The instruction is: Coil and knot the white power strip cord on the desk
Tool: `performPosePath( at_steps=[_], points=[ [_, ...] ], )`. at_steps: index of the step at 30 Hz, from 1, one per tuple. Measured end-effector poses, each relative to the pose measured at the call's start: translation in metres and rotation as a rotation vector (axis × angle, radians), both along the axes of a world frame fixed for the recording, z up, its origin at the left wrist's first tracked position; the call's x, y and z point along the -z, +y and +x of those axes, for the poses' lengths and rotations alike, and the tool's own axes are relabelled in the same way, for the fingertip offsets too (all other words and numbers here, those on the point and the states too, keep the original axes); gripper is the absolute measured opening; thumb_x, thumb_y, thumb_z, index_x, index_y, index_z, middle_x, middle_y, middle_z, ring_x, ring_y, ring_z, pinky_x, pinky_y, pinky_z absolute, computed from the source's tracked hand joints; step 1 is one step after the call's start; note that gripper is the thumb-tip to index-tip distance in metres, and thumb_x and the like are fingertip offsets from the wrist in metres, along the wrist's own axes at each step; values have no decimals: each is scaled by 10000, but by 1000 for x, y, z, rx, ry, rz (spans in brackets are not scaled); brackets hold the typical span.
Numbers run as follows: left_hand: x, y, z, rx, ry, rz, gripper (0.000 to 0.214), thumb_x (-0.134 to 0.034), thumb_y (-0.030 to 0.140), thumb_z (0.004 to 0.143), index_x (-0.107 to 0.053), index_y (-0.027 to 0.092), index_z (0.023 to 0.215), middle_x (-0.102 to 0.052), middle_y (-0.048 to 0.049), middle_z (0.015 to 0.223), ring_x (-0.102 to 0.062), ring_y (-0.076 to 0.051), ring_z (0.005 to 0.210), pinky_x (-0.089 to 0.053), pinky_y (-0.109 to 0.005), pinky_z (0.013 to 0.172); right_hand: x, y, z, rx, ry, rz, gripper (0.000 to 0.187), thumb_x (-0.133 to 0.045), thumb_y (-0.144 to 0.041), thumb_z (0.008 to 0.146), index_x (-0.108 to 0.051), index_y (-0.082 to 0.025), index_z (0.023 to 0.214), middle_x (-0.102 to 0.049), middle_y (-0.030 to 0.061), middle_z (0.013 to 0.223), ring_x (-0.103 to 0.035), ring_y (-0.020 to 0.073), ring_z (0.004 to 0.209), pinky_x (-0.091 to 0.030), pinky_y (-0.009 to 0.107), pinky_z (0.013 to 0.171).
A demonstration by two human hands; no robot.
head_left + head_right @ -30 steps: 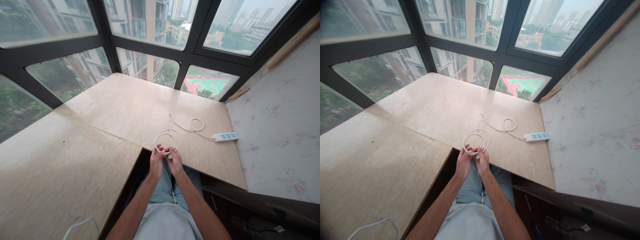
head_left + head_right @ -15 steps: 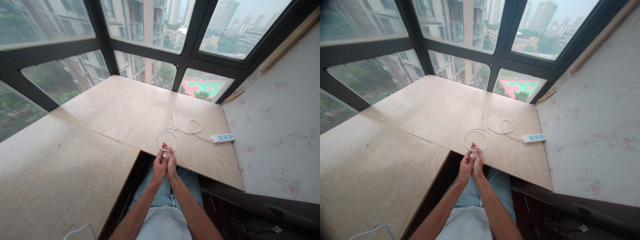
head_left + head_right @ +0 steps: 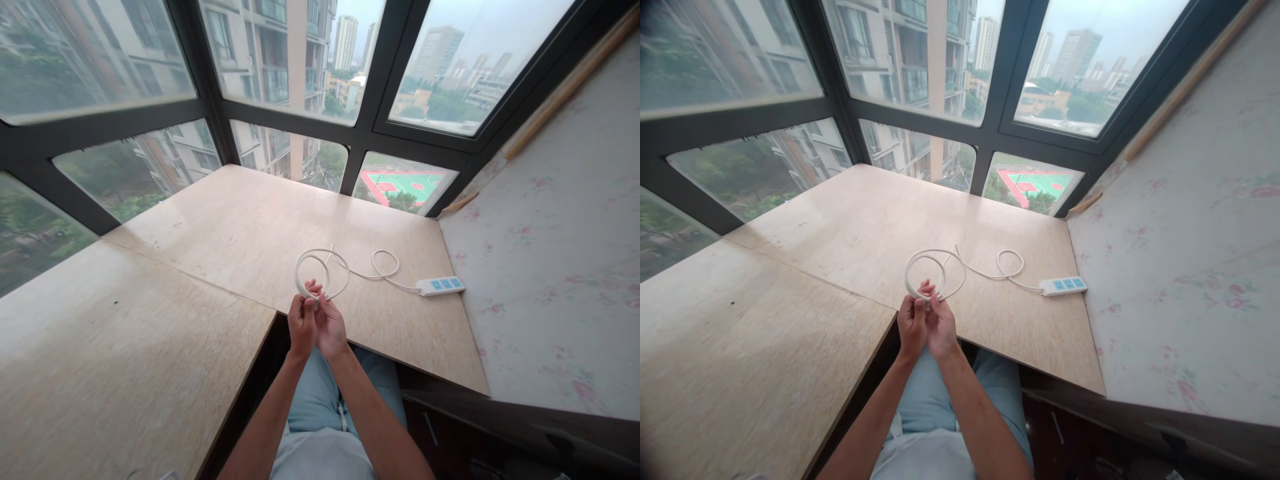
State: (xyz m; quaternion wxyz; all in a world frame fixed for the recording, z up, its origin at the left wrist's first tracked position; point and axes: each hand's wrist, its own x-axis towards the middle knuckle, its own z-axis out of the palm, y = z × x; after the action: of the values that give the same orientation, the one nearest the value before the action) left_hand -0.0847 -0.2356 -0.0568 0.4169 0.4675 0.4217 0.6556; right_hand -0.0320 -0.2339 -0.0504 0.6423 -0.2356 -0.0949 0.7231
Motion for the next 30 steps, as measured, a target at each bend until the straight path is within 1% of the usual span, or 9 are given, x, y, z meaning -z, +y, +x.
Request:
performPosePath(
  at_steps=[3,6,10,14,17,20,24,27,30],
  points=[
    [-18,10,-6,25,-156,-63,218,-615,374,856,-676,164,867,-697,-117,1081,-601,-245,1137,-418,-401,1032,-12,7,-4,-13,-8,14,300,-647,-294,806,-662,-206,1092,-699,13,1101,-595,140,1130,-451,273,1024],
    [-33,15,-14,107,-320,-135,217,-709,297,784,-666,160,946,-669,-129,1155,-595,-248,1148,-431,-388,1025,-20,13,-8,1,-38,47,247,-636,-272,812,-665,-206,1048,-679,30,1158,-571,152,1176,-447,289,1035],
    [-43,14,-28,268,-361,-143,518,-782,140,662,-600,192,1144,-582,-127,1301,-573,-252,1182,-423,-393,1044,-26,21,-15,9,-69,63,213,-632,-280,812,-664,-204,1008,-662,52,1196,-576,173,1173,-463,325,1025],
    [-40,10,-41,259,-225,-106,625,-752,81,663,-559,210,1243,-589,-116,1294,-522,-253,1244,-368,-381,1090,-27,26,-25,-8,-75,31,277,-659,-267,793,-646,-226,1067,-642,35,1235,-576,162,1168,-473,316,1004],
    [-32,9,-47,173,-84,-107,613,-736,96,692,-560,224,1265,-598,-100,1290,-549,-246,1206,-397,-352,1053,-24,27,-31,27,-81,1,310,-681,-277,773,-642,-235,1077,-634,33,1246,-570,162,1171,-477,315,989],
    [-24,11,-51,145,-55,-96,614,-754,123,688,-569,218,1266,-633,-98,1235,-585,-245,1147,-433,-335,997,-24,25,-32,32,-83,27,283,-701,-297,758,-649,-235,1029,-633,40,1239,-582,169,1143,-482,332,976],
    [-14,18,-50,115,-201,-77,585,-803,202,661,-610,192,1213,-656,-106,1188,-600,-247,1127,-451,-317,967,-26,22,-27,31,-72,106,161,-722,-258,738,-645,-254,879,-621,6,1260,-590,163,1126,-468,333,984],
    [-12,26,-45,47,-377,-94,490,-766,318,730,-617,205,1183,-693,-81,1074,-661,-203,980,-500,-291,865,-27,23,-27,22,-79,131,138,-710,-224,732,-637,-258,844,-631,-7,1243,-596,179,1121,-457,374,992],
    [-15,35,-40,11,-604,-101,514,-760,364,742,-576,251,1209,-708,-29,924,-678,-153,843,-515,-273,798,-26,25,-31,57,-76,123,138,-713,-201,712,-634,-258,810,-661,-19,1182,-601,177,1113,-422,388,1036]
  ],
)
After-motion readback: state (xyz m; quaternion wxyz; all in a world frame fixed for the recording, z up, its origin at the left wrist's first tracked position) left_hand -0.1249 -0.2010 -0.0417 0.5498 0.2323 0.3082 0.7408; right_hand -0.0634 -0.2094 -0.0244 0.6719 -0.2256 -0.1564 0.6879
